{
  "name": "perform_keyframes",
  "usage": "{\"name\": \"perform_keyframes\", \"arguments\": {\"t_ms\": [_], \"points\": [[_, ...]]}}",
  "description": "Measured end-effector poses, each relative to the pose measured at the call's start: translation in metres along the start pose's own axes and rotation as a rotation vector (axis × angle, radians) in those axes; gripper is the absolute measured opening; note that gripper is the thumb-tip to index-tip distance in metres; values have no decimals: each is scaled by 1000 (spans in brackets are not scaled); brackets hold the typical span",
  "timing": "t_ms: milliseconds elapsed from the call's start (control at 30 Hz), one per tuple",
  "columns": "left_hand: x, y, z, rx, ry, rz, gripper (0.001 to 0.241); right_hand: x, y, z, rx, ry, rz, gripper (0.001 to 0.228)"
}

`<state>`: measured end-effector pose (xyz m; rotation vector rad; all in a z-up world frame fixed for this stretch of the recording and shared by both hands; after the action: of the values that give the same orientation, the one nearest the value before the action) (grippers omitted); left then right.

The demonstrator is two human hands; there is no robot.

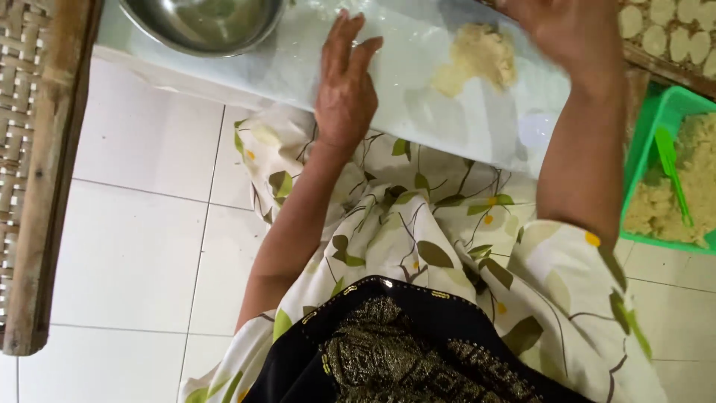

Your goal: The recorder is rolling out dough and cutting small circular shapes for pastries.

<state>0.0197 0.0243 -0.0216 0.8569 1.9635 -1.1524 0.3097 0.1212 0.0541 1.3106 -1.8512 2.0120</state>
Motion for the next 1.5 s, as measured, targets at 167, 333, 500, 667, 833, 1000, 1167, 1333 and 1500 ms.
{"name": "perform_keyframes", "arguments": {"t_ms": [167,333,500,667,833,1000,1167,1333,1500], "points": [[-7,-9,2,10,-7,17,29,70,-15,55,-85,-24,-40,10],[-6,-5,5,7,-14,9,28,70,18,72,-102,54,15,18],[-2,-5,6,-2,-26,1,33,78,21,77,-151,-17,218,23],[3,2,7,-1,-13,-5,35,82,37,80,-161,53,269,33],[0,-2,7,7,-24,-7,37,99,68,67,-88,-121,486,54],[-3,-5,6,14,-42,31,40,118,75,63,9,-70,646,60],[-3,-5,6,24,-28,18,42,118,81,70,-21,-107,678,57],[-3,-6,6,28,-24,18,43,115,83,73,-47,-70,576,50],[-2,-6,6,24,-16,21,45,77,64,77,-100,32,155,45]]}}
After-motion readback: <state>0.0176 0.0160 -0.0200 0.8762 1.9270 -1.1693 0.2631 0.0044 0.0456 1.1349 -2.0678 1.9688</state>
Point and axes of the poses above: each hand's wrist, its own z-axis away from the middle knuckle, its own y-axis out of the palm, x = y × z, the point moved 2 cm from there along -z, towards the middle knuckle, and after that the axes turned 9 degrees about -y, right-handed, at the moved point
